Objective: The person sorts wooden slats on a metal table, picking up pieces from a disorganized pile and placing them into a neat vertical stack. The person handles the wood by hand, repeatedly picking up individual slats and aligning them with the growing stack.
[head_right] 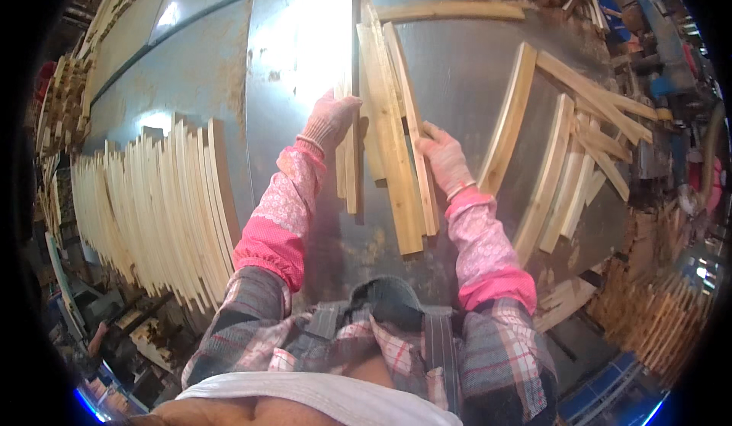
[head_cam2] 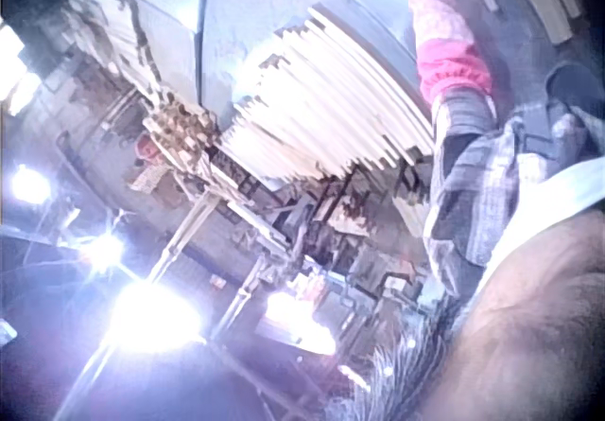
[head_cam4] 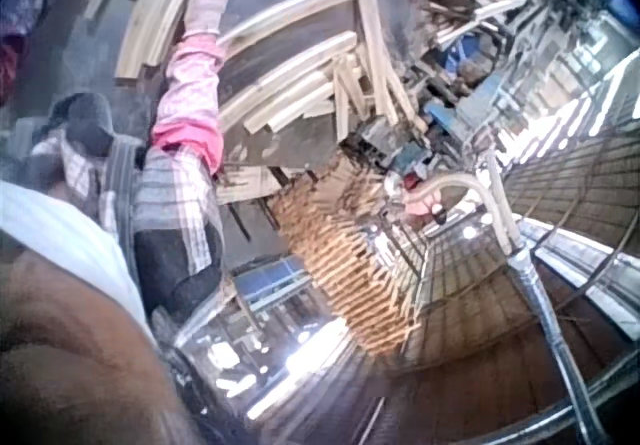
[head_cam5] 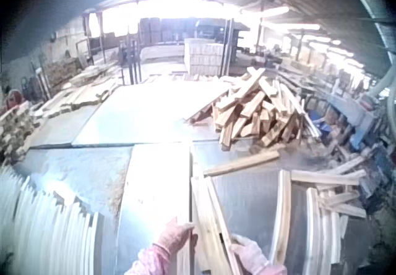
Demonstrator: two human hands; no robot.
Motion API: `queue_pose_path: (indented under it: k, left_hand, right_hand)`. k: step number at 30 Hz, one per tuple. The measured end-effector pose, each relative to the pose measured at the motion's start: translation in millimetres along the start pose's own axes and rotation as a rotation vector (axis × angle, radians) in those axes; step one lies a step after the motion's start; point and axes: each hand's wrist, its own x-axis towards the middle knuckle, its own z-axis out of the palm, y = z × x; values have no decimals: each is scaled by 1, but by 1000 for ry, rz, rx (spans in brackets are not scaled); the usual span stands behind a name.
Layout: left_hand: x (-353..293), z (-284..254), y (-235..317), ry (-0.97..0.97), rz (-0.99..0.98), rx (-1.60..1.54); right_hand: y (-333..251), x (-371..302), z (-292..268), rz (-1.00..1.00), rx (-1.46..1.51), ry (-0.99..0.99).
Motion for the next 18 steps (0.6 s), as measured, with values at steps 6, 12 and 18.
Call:
queue_pose_path:
  k: [6,12,18]
  left_hand:
    - [-112,-42,-110,-144,-194,-416]
    - [-213,-46,-154,-228,-352,-702]
    - [-274,-42,-169,-132,-296,-523]
  right_hand:
    - [3,-61,-42,-7,-7,96]
    - [-4,-116,-10,-126,-242,14]
    - [-12,-172,41,274,-1267,173]
